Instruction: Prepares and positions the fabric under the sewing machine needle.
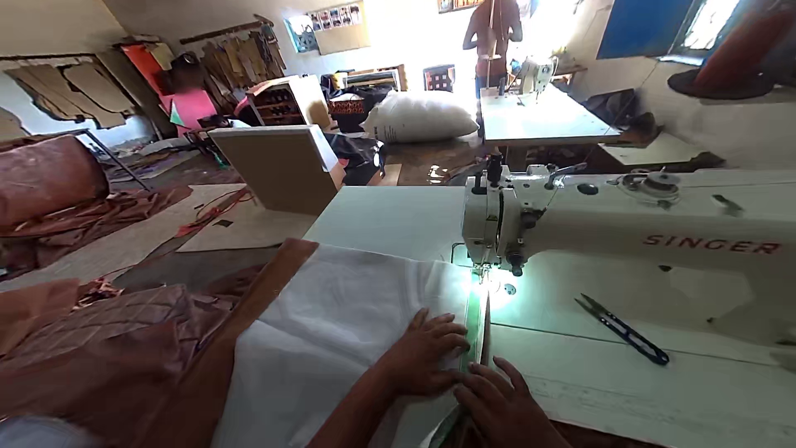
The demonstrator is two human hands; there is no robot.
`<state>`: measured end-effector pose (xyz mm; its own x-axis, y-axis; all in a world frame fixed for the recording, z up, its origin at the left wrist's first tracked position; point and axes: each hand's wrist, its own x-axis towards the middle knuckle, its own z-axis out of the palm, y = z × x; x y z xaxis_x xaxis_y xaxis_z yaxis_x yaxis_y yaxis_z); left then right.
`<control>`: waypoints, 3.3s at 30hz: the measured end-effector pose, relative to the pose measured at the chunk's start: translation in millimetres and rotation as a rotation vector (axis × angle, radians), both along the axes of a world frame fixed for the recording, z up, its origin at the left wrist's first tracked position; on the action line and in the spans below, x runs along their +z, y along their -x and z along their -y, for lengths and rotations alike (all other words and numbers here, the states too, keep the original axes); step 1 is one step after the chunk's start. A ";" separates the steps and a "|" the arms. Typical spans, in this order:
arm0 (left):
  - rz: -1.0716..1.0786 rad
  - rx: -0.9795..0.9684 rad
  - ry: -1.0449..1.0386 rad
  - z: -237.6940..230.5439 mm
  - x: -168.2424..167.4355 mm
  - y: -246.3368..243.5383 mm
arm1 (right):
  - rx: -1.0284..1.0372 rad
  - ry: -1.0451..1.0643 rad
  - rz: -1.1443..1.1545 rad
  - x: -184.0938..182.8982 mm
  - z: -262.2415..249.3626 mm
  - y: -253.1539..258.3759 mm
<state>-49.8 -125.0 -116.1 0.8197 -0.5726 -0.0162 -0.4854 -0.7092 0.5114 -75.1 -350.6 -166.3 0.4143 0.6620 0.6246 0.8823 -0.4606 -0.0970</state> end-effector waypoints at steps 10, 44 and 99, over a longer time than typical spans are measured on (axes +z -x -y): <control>0.072 -0.035 -0.026 0.7 -4.7 1.9 | 0.011 -0.079 0.053 -10.2 8.0 -2.2; 0.006 0.008 -0.096 21.6 3.3 -49.6 | -0.077 -0.037 -0.159 24.6 6.4 -43.6; -0.072 1.235 -0.253 -135.4 -7.4 42.2 | -0.055 -0.074 -0.022 10.4 26.4 -40.1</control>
<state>-91.9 10.4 -123.5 0.7976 0.5978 -0.0798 0.5920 -0.7507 0.2934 -35.0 -377.0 -156.0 0.4632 0.5897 0.6615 0.8529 -0.4994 -0.1520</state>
